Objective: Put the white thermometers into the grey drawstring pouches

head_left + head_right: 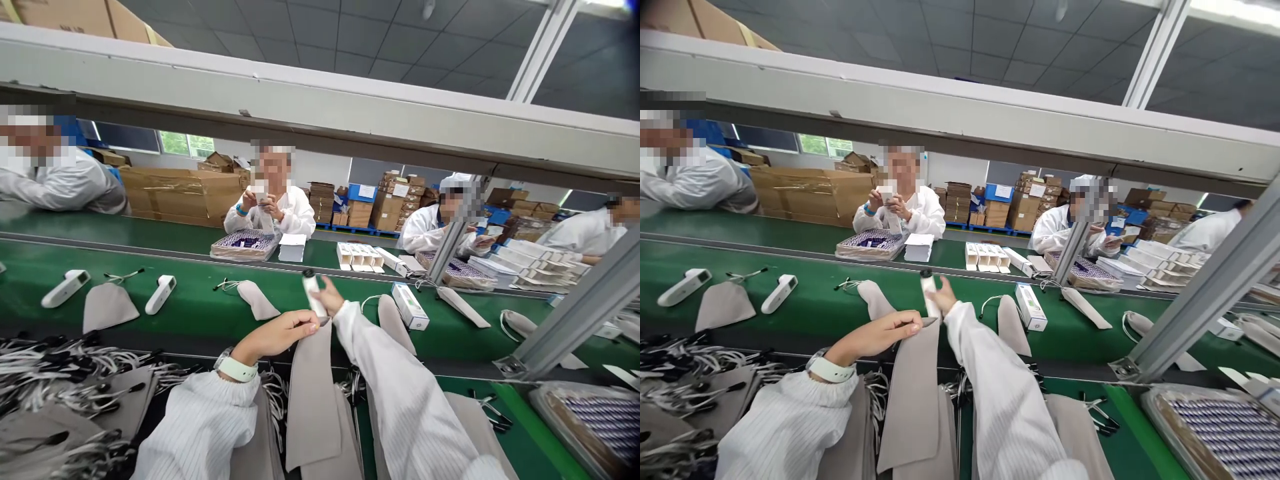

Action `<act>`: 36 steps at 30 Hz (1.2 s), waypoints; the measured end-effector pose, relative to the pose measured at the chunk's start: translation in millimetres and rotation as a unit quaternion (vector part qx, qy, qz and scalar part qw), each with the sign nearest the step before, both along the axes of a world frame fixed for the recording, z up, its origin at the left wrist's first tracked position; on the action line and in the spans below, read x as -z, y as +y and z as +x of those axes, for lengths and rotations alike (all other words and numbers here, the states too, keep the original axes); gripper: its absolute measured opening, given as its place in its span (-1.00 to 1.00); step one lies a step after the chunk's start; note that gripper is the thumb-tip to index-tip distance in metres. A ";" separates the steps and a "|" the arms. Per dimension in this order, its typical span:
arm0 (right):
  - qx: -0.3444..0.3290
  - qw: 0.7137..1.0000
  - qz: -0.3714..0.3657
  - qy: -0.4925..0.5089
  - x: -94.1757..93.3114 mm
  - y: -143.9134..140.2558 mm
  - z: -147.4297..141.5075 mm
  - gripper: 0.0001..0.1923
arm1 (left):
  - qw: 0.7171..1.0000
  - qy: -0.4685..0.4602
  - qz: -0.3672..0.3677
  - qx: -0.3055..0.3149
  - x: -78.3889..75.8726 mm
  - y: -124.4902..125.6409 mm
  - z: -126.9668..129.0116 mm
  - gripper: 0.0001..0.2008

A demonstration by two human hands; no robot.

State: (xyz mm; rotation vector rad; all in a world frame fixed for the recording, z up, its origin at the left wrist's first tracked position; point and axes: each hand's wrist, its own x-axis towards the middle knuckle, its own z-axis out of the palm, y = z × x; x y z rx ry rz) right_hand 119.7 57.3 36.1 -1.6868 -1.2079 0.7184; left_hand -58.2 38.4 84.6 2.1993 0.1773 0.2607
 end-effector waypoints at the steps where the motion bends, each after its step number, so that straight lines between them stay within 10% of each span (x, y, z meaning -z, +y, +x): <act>1: -0.010 0.998 0.043 0.036 -10.6 -9.2 9.7 -0.17 | 1.000 -0.003 -0.001 -0.005 1.4 0.5 0.8 -0.71; 6: -0.118 0.919 0.241 0.287 -59.8 -54.2 26.3 -0.17 | 0.999 -0.022 0.007 -0.026 1.2 -4.0 5.2 -0.72; 12: -0.197 0.942 0.102 0.251 -52.2 -70.9 4.1 -0.63 | 0.988 -0.095 0.029 -0.121 -1.3 -7.4 7.8 -0.74; 17: -0.273 0.958 -0.031 0.087 -31.4 -75.8 -9.6 -0.37 | 0.971 -0.127 0.041 -0.199 -0.3 -3.3 9.9 -0.73; 20: -0.162 0.979 0.096 -0.079 -34.9 -80.9 -10.6 -0.44 | 0.968 -0.109 0.065 -0.217 -6.8 -6.7 4.9 -0.74; 23: 0.047 0.936 0.263 -0.230 -36.7 -83.3 6.7 -0.60 | 0.960 -0.045 0.043 -0.275 -18.0 -21.4 -3.8 -0.69; 28: 0.250 0.902 0.265 -0.230 -26.9 -85.4 62.3 -0.53 | 0.969 0.037 -0.138 -0.200 -36.8 -57.8 -4.6 -0.56; 32: -0.091 0.985 0.132 -0.063 -42.5 -101.8 72.2 -0.48 | 0.935 -0.103 -0.255 -0.225 -37.9 -67.3 5.9 -0.63; 36: -0.389 0.919 0.051 0.042 -50.5 -109.9 23.8 -0.29 | 0.915 -0.240 -0.231 -0.229 -27.5 -64.1 15.9 -0.66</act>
